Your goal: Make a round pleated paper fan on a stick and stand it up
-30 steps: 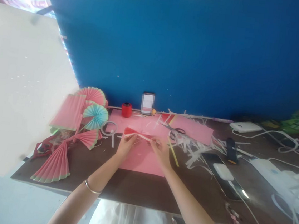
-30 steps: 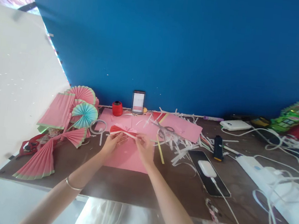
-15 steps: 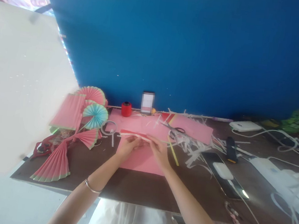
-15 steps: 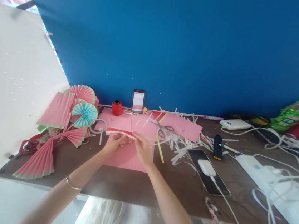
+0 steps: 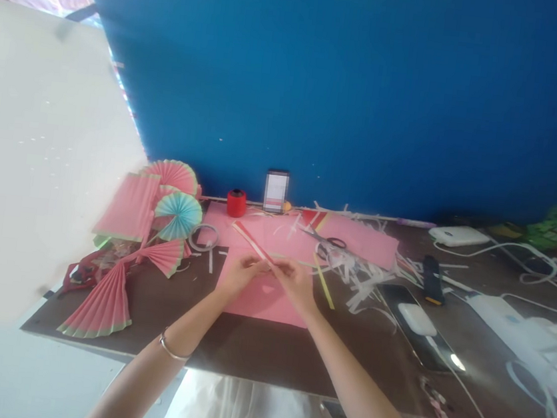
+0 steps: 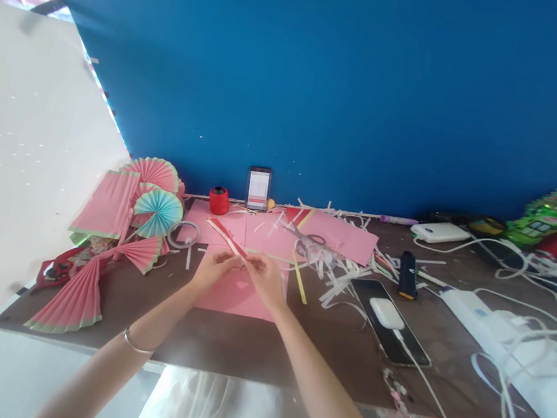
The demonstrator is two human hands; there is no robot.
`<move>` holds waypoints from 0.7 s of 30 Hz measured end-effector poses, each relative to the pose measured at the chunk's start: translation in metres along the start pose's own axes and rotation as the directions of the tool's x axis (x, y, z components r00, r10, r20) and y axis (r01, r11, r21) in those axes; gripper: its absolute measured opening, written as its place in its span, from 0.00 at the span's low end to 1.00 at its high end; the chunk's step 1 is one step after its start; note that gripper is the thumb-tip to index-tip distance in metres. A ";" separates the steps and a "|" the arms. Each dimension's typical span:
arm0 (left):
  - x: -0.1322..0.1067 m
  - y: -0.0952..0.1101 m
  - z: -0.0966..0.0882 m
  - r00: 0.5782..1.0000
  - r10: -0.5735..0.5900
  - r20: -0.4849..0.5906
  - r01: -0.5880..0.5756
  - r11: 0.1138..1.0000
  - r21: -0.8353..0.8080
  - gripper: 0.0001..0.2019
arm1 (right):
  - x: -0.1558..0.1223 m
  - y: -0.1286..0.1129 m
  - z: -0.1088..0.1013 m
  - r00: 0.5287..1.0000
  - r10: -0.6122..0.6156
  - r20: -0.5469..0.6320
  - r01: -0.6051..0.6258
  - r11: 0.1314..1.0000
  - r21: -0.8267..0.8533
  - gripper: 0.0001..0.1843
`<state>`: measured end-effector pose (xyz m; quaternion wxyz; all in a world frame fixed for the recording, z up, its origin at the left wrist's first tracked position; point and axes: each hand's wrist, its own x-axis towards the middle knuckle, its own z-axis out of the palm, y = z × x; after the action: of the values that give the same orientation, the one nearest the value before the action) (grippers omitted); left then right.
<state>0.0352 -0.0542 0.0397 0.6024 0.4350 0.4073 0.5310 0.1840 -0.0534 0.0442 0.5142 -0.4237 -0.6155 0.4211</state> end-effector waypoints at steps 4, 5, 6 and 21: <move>0.000 -0.001 -0.002 0.997 0.073 -0.003 -0.073 0.993 0.094 0.14 | -0.003 0.001 -0.001 0.995 -0.102 -0.001 0.100 0.972 -0.213 0.10; 0.000 -0.002 -0.002 0.995 0.095 0.004 -0.095 0.989 0.114 0.13 | -0.003 0.001 -0.001 0.991 -0.136 0.014 0.135 0.952 -0.276 0.10; 0.000 -0.002 -0.003 0.993 0.116 0.013 -0.117 0.985 0.131 0.13 | -0.004 0.002 -0.002 0.986 -0.166 0.033 0.168 0.930 -0.328 0.10; 0.002 -0.008 -0.004 0.975 0.215 -0.049 -0.200 0.955 0.219 0.12 | -0.003 0.014 -0.004 0.902 -0.400 0.161 0.415 0.707 -0.572 0.15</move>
<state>0.0342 -0.0526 0.0310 0.4781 0.5177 0.4354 0.5602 0.1899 -0.0522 0.0301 0.4279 -0.4112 -0.8000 0.0884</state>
